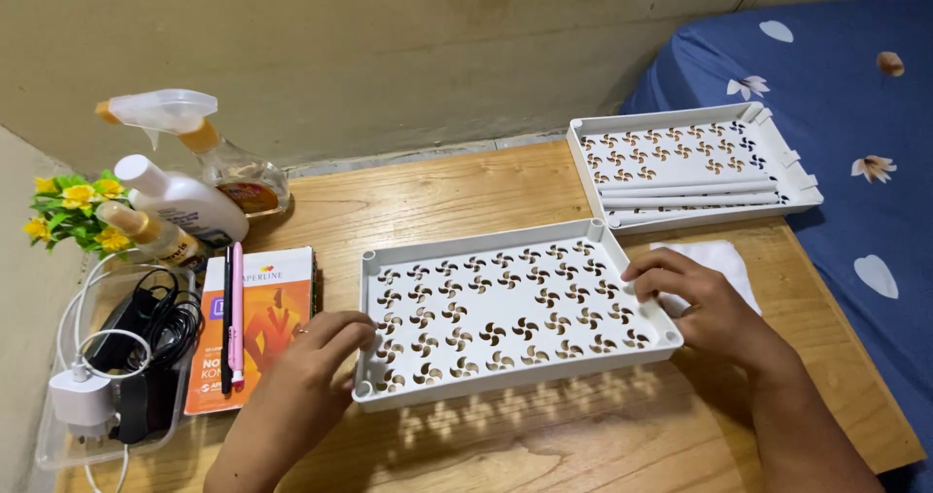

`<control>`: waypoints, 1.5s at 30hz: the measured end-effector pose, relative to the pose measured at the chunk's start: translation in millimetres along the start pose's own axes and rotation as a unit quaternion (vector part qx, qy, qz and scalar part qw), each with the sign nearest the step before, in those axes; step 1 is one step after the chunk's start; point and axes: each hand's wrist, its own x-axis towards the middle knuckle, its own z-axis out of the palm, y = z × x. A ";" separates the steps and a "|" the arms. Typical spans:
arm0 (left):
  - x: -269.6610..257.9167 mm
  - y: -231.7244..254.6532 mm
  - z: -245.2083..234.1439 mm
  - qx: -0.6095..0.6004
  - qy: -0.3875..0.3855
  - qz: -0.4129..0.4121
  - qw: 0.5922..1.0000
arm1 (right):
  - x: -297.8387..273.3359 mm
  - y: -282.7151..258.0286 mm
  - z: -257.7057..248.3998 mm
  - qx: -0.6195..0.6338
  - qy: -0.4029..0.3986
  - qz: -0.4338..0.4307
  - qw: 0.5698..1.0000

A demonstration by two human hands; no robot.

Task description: The user is assembling a two-tier white plastic rack on a wooden table.

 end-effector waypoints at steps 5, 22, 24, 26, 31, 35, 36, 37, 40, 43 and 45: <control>-5.0 -4.3 15.2 -0.025 -0.057 -0.035 0.997 | 9.2 -45.9 -1.5 -0.043 -0.040 0.102 0.993; -2.5 1.3 25.5 0.041 -0.090 -0.102 0.990 | 1.3 -29.7 -7.8 -0.059 -0.102 0.100 0.988; -8.9 -5.9 32.9 0.063 -0.071 -0.148 0.984 | -9.5 -5.8 -11.3 -0.075 -0.019 0.013 0.997; 5.7 13.9 24.2 0.018 -0.020 -0.190 0.981 | -3.7 -18.3 -20.0 -0.134 0.035 0.131 0.982; 8.3 5.8 47.3 0.025 0.177 -0.126 0.976 | -0.1 -11.9 -28.2 -0.257 0.052 0.316 0.912; 13.4 8.4 60.8 0.056 0.238 -0.099 0.965 | 6.7 -10.6 -21.1 -0.266 -0.039 0.361 0.893; 13.7 7.2 64.9 0.054 0.242 -0.110 0.963 | 9.6 -15.0 -19.2 -0.274 -0.048 0.364 0.889; 14.7 3.9 69.3 0.054 0.242 -0.110 0.962 | 5.2 -5.2 -16.9 -0.274 -0.048 0.364 0.889; 16.0 -1.0 79.1 -0.031 0.238 -0.129 0.962 | -3.7 10.5 -11.4 -0.271 -0.016 0.306 0.913; 18.3 -1.7 80.2 -0.266 0.205 -0.301 0.892 | 0.2 1.6 -6.5 -0.276 0.032 0.271 0.922; 16.5 -5.9 81.0 -0.158 0.230 -0.181 0.943 | 0.9 -4.5 0.4 -0.181 0.185 0.228 0.939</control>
